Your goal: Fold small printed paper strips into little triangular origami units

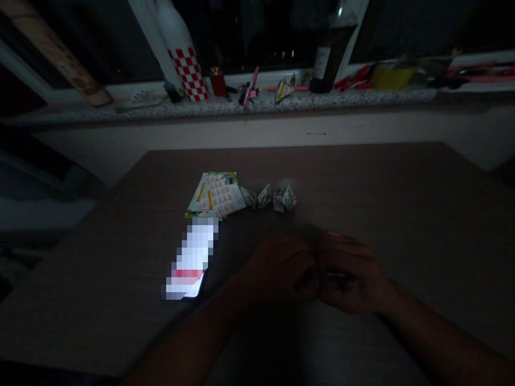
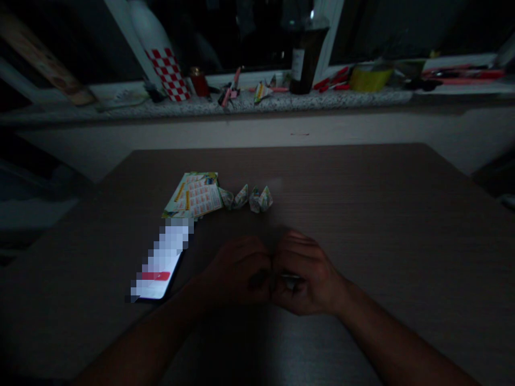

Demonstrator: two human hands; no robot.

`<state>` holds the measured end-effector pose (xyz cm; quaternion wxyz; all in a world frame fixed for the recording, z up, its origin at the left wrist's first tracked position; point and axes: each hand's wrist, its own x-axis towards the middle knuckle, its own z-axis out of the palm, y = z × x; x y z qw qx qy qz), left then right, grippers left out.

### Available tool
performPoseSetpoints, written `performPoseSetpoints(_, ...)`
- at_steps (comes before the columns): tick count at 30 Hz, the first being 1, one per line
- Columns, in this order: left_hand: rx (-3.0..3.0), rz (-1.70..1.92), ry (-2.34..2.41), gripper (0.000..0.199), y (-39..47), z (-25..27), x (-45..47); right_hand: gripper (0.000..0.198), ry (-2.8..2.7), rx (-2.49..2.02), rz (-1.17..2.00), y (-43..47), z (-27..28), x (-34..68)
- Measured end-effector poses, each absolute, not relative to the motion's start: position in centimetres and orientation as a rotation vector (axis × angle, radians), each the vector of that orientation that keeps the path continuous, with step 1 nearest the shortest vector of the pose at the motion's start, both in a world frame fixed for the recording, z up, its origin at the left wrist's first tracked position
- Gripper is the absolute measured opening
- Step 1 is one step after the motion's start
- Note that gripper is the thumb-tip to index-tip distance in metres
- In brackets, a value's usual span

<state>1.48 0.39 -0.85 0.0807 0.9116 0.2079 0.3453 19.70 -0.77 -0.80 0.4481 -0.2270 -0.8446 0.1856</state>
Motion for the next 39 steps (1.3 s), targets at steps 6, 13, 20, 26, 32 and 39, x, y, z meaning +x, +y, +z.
performPoseSetpoints(6, 2.724, 0.992, 0.589, 0.006, 0.39, -0.75, 1.53, 0.009, -2.080, -0.550, 0.474, -0.85, -0.82, 19.64)
performPoseSetpoints(13, 2.766, 0.899, 0.621, 0.008, 0.32, -0.43, 1.36, 0.014, -2.079, -0.542, 0.503, -0.97, -0.50, 19.51)
performPoseSetpoints(20, 2.762, 1.011, 0.589, 0.012, 0.24, -0.33, 1.57, 0.008, -2.127, -0.537, 0.533, -1.04, -0.30, 19.65)
performPoseSetpoints(26, 2.763, 0.972, 0.621, 0.008, 0.31, -0.37, 1.20, 0.006, -2.162, -0.602, 0.499, -1.10, -0.21, 19.89)
performPoseSetpoints(32, 2.776, 0.943, 0.641, 0.006, 0.54, -0.29, 1.16, 0.013, -2.112, -0.571, 0.472, -0.82, -0.29, 19.63)
performPoseSetpoints(39, 2.757, 0.933, 0.641, 0.008, 0.46, -0.31, 1.40, 0.011, -2.082, -0.539, 0.510, -0.66, -1.11, 19.83)
